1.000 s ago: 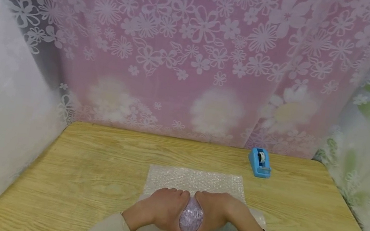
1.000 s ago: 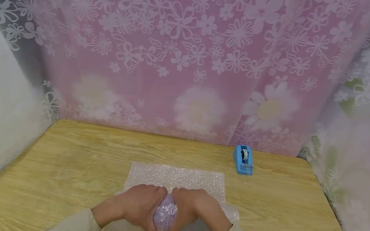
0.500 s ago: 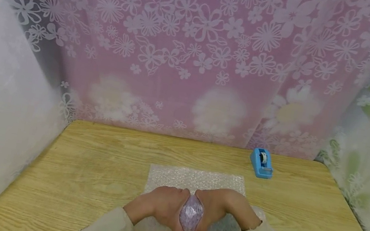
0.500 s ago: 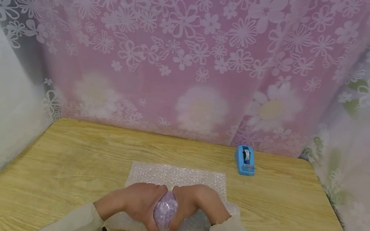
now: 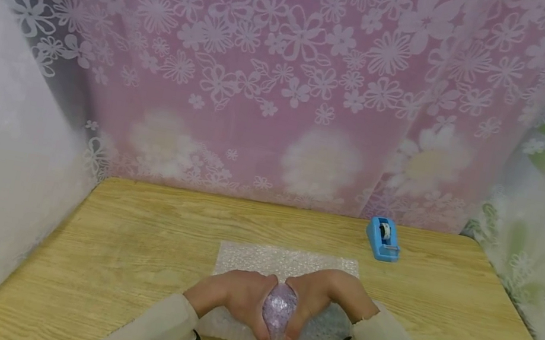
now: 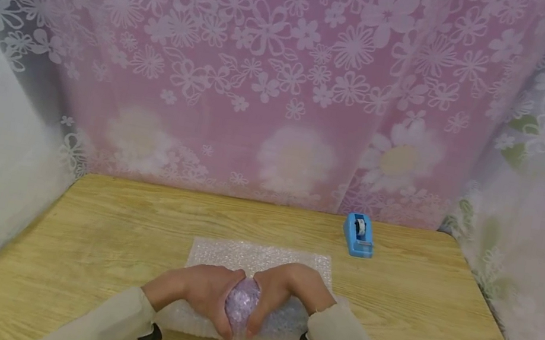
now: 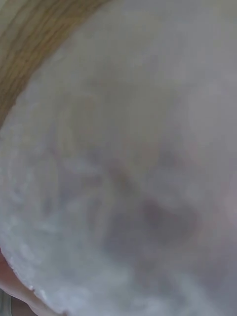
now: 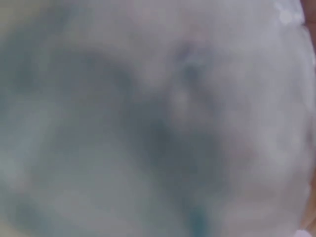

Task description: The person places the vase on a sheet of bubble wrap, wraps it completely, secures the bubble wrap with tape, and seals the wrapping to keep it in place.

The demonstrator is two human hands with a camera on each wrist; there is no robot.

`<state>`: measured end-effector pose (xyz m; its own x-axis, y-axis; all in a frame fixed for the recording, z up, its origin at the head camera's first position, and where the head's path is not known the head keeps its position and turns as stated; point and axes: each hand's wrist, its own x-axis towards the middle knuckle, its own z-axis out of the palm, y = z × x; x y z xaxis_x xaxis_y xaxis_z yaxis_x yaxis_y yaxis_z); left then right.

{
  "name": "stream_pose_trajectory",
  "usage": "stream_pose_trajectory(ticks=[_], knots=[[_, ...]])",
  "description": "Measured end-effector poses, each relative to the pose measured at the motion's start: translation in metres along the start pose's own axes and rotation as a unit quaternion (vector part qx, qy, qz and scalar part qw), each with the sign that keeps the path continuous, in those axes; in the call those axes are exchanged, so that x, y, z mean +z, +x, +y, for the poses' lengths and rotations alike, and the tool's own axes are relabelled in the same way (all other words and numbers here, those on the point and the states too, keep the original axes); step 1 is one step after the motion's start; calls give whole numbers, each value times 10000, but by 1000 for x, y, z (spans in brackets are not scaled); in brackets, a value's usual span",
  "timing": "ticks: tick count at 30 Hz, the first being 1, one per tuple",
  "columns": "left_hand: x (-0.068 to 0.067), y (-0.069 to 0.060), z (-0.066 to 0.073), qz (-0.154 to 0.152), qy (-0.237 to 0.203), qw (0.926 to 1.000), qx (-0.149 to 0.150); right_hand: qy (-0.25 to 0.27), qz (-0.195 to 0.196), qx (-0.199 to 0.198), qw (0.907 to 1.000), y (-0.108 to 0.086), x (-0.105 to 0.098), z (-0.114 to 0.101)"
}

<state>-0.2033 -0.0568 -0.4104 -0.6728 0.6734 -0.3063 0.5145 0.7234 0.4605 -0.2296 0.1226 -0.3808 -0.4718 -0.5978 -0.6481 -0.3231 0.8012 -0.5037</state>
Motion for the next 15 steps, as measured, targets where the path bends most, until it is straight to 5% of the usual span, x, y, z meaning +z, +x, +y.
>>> stream_pose_trajectory(ticks=[9,12,15], knots=[[-3,-1,2,-102,-41,9998,-152,-99,-209,15,9997,2,-3,-1],[-4,-3,6,68,601,9979,-239,-239,-172,239,9993,2,-4,-2],[-5,-5,9,317,1609,9859,-321,-419,-155,415,9981,2,-5,-3]])
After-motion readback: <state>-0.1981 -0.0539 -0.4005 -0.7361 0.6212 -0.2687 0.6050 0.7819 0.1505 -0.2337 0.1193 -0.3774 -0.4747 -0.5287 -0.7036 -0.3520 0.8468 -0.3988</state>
